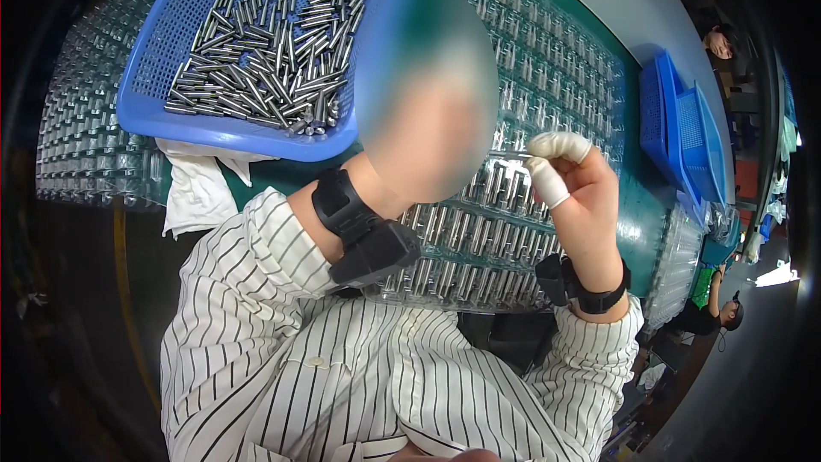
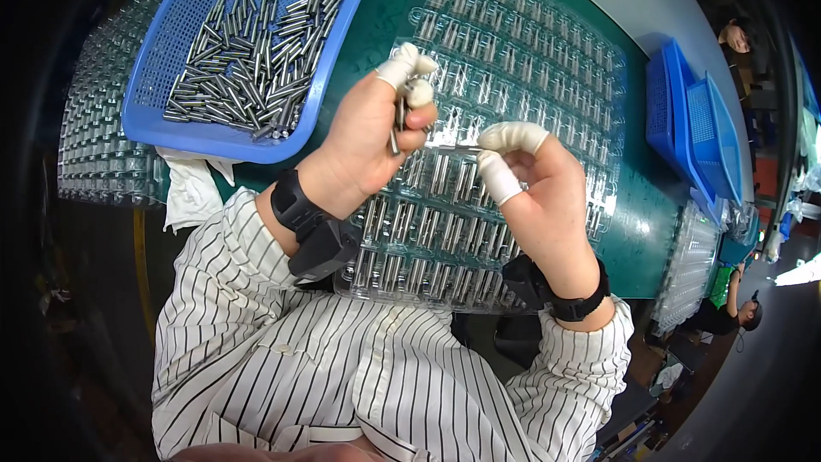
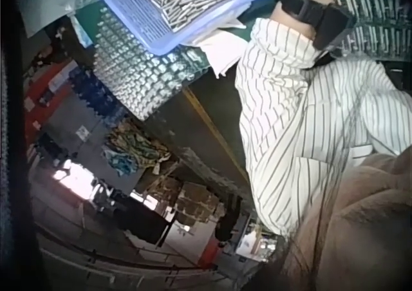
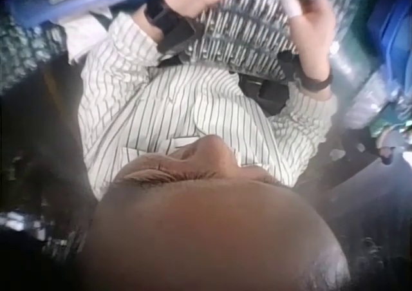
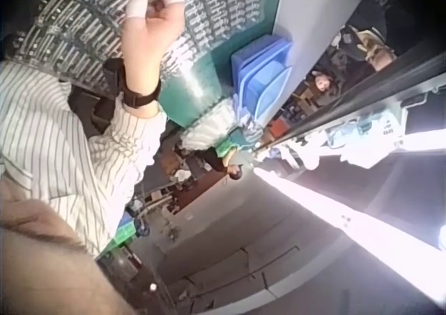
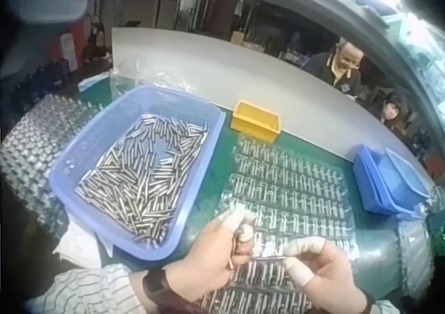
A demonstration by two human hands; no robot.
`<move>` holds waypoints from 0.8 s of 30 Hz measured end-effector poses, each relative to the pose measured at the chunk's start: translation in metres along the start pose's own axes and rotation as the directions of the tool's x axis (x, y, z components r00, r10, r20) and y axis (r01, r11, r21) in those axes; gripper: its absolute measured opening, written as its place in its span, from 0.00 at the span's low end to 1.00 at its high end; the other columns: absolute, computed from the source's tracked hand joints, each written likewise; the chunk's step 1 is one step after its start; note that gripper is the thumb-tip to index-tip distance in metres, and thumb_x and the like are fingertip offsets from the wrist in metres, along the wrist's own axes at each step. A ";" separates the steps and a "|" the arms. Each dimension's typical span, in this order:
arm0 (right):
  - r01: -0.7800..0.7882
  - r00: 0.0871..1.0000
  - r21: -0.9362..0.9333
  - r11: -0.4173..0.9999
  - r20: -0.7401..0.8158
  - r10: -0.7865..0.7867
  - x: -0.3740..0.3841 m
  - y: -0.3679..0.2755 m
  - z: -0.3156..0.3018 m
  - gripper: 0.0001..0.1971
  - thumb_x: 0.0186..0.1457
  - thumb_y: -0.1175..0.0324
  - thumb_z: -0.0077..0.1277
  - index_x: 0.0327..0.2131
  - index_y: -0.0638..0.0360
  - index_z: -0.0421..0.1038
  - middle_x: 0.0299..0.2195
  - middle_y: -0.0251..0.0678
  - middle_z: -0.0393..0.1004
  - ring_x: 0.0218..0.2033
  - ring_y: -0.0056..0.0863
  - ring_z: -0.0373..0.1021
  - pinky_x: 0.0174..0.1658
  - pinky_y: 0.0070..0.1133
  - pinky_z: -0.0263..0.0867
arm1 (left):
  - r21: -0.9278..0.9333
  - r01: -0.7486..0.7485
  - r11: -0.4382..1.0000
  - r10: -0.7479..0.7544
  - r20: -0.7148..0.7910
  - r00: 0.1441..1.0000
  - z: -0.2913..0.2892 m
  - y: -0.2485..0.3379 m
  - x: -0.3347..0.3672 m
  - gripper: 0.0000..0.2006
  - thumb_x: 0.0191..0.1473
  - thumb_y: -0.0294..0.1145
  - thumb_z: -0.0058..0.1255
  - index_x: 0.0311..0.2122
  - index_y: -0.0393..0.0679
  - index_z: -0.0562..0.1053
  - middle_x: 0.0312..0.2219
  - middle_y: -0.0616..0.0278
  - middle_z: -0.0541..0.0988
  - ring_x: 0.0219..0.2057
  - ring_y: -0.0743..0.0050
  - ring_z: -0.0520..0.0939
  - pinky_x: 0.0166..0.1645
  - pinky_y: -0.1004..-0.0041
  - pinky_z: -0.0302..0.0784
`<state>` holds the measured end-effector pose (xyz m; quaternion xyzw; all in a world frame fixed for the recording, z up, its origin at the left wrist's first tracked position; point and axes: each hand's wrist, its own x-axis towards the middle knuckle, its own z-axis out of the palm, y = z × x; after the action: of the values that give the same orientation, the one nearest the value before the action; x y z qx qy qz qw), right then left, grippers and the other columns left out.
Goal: The person picks up metal pins from a blue basket, turns them over in their hands, and places them into the slots of a clear plastic tray.
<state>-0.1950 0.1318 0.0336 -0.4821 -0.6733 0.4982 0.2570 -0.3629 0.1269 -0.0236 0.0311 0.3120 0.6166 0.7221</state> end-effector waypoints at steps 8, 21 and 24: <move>0.213 0.915 -0.476 0.853 0.404 -0.003 0.014 0.015 0.026 0.06 0.47 0.78 0.52 0.31 0.63 0.70 0.25 0.33 0.71 0.23 0.21 0.66 0.27 0.18 0.63 | -0.072 0.018 0.997 -0.021 -0.047 0.999 -0.006 -0.002 0.002 0.14 0.59 0.43 0.40 0.34 0.42 0.66 0.19 0.69 0.64 0.18 0.83 0.62 0.16 0.85 0.50; 0.582 0.807 -0.478 0.658 0.243 -0.538 0.013 -0.018 0.050 0.13 0.39 0.80 0.58 0.32 0.58 0.72 0.29 0.37 0.73 0.26 0.30 0.70 0.29 0.22 0.66 | -0.089 0.002 0.996 -0.008 -0.064 0.998 -0.002 0.000 0.000 0.12 0.59 0.41 0.39 0.33 0.43 0.67 0.21 0.67 0.65 0.18 0.80 0.65 0.18 0.80 0.58; 0.646 0.750 -0.517 0.562 0.289 -0.596 0.021 -0.011 0.043 0.12 0.39 0.80 0.58 0.32 0.59 0.72 0.31 0.37 0.73 0.28 0.30 0.71 0.31 0.20 0.67 | -0.008 0.059 0.998 -0.060 -0.142 0.988 -0.002 -0.006 0.002 0.12 0.59 0.41 0.38 0.33 0.44 0.67 0.22 0.67 0.66 0.19 0.79 0.66 0.19 0.80 0.59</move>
<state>-0.2436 0.1326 0.0250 -0.2481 -0.9282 0.1612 0.2259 -0.3590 0.1262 -0.0287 -0.0235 0.3622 0.5961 0.7162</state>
